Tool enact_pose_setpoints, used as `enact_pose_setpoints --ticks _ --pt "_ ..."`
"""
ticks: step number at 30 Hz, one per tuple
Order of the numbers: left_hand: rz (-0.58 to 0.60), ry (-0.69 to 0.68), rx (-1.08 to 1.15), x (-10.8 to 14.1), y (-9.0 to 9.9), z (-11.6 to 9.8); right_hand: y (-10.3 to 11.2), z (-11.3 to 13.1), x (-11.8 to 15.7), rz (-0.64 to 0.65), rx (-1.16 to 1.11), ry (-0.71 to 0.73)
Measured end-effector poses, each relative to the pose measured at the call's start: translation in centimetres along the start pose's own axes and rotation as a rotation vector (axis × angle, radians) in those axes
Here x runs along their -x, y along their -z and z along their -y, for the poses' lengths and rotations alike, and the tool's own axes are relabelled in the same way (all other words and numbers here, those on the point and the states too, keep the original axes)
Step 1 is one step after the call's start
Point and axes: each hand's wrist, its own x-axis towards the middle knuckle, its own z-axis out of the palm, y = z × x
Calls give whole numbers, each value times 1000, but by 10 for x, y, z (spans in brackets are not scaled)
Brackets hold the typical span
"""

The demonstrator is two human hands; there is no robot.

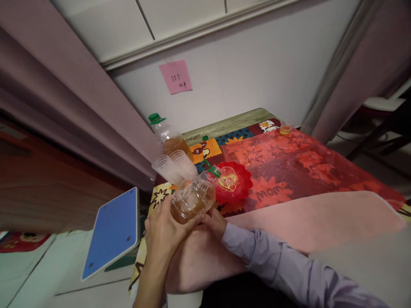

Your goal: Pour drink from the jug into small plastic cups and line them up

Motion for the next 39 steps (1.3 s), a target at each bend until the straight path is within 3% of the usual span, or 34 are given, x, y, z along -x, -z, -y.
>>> enact_pose_setpoints --ticks 7,30,39 --pt "25 -20 -76 -2 -1 -5 1 -5 3 -39 -212 -222" --pt "32 -15 -97 -5 3 -9 0 -7 6 -10 -209 -261" --pt "311 93 -261 -13 36 -46 -3 -4 8 -30 -243 -269"
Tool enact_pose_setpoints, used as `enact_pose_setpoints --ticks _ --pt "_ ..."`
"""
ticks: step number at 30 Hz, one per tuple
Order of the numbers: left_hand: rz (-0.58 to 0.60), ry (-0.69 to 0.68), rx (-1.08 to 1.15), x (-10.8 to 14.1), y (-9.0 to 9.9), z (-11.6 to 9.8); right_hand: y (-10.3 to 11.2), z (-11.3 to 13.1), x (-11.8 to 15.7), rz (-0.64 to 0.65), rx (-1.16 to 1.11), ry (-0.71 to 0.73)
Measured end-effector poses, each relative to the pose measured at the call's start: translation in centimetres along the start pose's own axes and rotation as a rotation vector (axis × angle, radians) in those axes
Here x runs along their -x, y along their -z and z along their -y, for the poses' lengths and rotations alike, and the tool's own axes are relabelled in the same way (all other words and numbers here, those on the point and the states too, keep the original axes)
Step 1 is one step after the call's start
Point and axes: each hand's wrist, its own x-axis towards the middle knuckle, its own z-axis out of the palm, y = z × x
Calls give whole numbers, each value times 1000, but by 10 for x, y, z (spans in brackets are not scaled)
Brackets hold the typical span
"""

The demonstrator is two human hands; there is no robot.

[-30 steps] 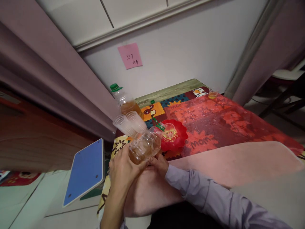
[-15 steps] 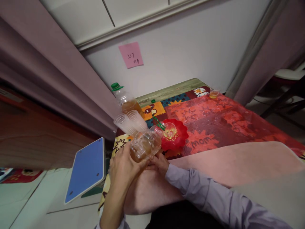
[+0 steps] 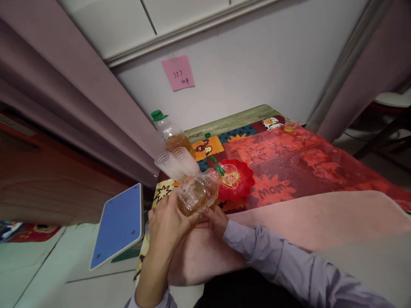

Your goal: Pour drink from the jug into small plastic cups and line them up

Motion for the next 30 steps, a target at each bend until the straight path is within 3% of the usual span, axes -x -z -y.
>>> enact_pose_setpoints --ticks 5,30 --pt "74 39 -36 2 11 -10 0 0 -1 11 -20 -19" --pt "121 31 -91 3 26 -22 0 -4 -1 29 -97 -22"
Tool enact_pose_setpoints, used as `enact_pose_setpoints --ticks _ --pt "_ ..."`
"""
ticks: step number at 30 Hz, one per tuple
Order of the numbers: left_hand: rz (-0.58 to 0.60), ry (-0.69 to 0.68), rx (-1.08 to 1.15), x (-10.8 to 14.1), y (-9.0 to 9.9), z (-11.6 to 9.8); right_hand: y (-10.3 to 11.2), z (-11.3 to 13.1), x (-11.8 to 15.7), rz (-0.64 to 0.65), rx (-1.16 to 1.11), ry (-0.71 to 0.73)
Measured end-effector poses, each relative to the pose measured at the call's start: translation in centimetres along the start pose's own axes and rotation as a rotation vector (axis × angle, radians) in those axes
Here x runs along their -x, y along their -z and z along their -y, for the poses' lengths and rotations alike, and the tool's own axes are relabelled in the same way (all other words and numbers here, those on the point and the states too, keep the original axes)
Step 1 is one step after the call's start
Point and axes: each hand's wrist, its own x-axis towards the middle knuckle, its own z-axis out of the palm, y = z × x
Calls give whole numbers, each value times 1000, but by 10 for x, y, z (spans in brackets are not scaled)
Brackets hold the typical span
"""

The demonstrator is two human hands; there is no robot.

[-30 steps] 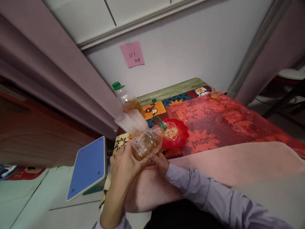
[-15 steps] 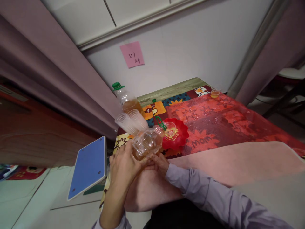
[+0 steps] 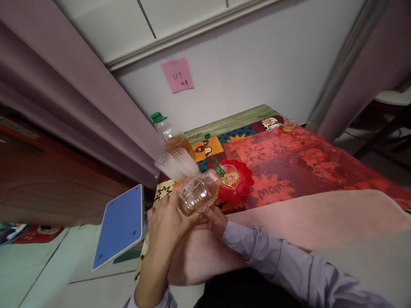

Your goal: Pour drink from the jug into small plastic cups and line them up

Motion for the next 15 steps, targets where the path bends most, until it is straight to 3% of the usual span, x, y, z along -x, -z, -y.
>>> enact_pose_setpoints --ticks 15 --pt "8 -9 9 3 3 -1 -3 6 3 13 12 -11"
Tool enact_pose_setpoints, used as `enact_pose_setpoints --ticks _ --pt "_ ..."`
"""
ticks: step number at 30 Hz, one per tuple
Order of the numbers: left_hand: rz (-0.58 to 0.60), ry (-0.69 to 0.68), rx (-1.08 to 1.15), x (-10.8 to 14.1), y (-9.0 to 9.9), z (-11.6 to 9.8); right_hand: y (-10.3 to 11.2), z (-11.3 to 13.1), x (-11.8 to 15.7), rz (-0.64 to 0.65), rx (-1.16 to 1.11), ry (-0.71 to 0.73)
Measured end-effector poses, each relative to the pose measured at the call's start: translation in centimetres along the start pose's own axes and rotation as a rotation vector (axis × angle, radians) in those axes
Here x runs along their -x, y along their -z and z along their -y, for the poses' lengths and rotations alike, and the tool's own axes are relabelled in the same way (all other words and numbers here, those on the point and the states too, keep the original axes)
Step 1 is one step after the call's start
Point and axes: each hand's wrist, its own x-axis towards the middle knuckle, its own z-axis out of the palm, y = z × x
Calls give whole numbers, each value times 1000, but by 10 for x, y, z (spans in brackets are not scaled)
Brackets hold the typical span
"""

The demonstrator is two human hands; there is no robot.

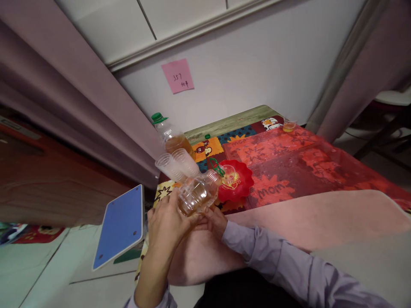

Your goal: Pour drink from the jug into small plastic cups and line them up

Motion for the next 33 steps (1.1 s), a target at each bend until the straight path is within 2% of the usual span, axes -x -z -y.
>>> enact_pose_setpoints --ticks 33 --pt "5 -1 -31 0 2 0 5 -6 -3 10 -11 14"
